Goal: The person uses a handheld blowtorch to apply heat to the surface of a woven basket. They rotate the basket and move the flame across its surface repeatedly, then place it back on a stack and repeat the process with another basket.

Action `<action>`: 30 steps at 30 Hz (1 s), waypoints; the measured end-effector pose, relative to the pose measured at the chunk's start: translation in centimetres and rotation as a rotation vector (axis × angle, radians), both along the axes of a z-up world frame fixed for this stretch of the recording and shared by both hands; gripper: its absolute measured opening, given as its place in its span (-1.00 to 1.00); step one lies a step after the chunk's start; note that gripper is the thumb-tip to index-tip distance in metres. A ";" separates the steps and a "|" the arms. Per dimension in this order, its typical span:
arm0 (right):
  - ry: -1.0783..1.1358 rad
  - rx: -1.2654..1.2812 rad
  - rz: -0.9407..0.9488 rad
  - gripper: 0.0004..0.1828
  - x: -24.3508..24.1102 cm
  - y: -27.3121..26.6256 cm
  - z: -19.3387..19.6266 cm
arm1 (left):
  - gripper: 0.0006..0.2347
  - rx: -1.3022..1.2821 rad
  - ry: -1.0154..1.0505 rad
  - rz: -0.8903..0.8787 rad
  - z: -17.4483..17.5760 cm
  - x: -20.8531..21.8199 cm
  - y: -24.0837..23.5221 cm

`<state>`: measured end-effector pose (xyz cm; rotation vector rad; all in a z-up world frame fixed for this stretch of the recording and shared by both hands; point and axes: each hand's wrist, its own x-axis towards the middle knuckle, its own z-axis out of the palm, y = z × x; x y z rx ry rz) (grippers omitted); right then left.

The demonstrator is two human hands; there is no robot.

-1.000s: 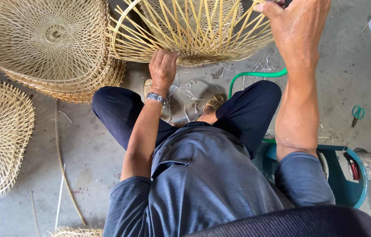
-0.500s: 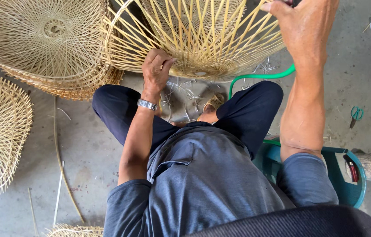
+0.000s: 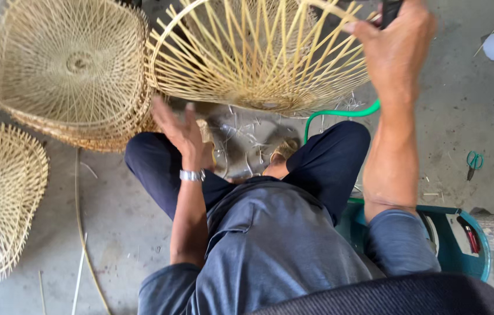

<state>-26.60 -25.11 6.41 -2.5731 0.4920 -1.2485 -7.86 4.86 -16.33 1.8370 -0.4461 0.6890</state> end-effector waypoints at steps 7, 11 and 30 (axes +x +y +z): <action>-0.059 0.124 -0.072 -0.49 3.6 1.2 -3.7 | -0.61 -0.126 0.609 -1.080 7.9 -4.6 -7.7; -0.068 0.142 -0.099 -0.48 4.4 2.2 -5.3 | -0.58 -0.441 0.696 -1.007 11.4 -4.0 -13.0; -0.127 0.613 0.135 -0.67 -5.2 7.5 -1.7 | -0.78 -0.458 0.942 -0.737 14.6 4.3 -21.3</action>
